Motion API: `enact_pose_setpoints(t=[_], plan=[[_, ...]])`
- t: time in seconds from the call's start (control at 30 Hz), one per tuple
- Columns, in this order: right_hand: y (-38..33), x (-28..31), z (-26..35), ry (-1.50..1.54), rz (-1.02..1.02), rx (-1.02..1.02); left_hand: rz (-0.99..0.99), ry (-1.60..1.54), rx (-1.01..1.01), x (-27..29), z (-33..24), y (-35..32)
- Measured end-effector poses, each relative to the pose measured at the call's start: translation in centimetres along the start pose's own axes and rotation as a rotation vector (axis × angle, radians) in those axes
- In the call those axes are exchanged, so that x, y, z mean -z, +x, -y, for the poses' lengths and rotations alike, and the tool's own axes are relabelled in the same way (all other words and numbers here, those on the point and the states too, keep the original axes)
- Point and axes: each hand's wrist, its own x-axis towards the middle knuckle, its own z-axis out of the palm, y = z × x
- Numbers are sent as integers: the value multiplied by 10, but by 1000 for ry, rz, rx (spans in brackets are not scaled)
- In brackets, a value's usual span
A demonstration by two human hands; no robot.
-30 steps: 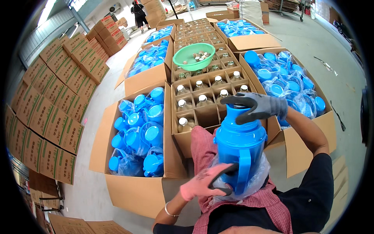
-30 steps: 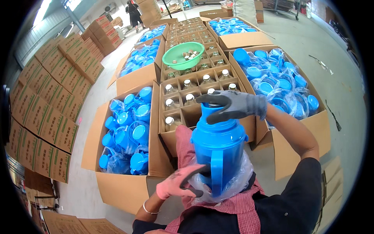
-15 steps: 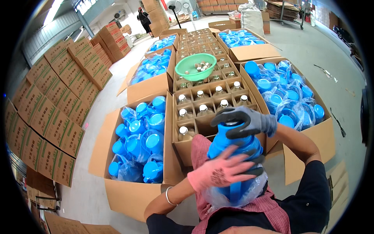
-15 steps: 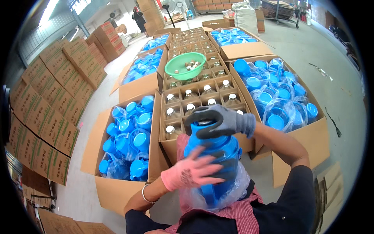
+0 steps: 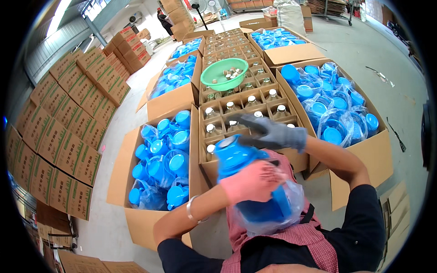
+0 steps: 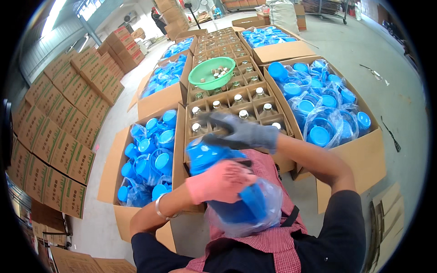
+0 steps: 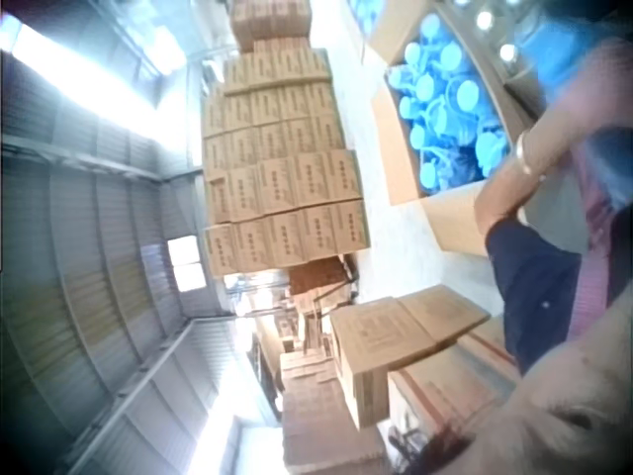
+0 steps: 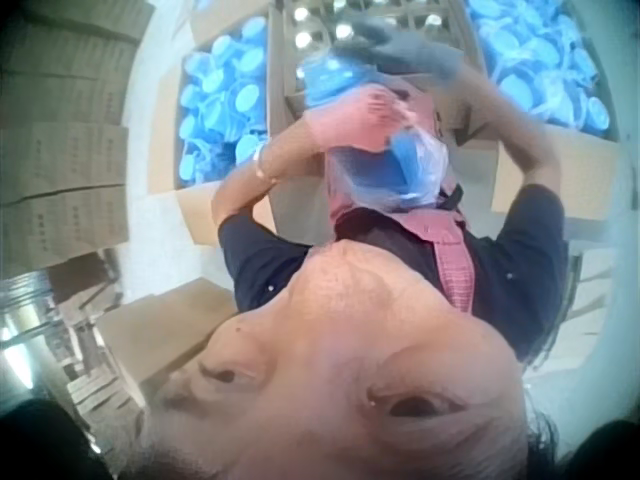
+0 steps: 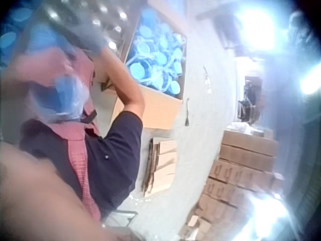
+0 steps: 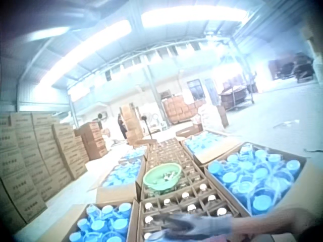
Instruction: The person assembles blue plastic containers by hand. They pick up a container, insert a metal cap into the opening, and then place the assembled unit into a cardboard box. The process is repeated continuously throughout the video.
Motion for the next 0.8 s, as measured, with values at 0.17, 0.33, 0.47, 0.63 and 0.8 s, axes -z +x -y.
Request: enact_pose_setpoints(t=[0.17,0.33,0.47,0.63,0.8], plan=[[-128,61,-38,258,-329,-242,-580,-251,664,1,24,-105],[-152,45,-38,110,-77,-35,-1031,-851,1186,-94,30,-154],[-97,49,-27,-335,183,415,-1039,-1106,923,-143,61,-155],[-53,47,7,-816,387,836,-1029,-1173,805,-142,74,-151],[-74,21,-18,-415,173,14,-1117,-1075,915,-153,56,-161]])
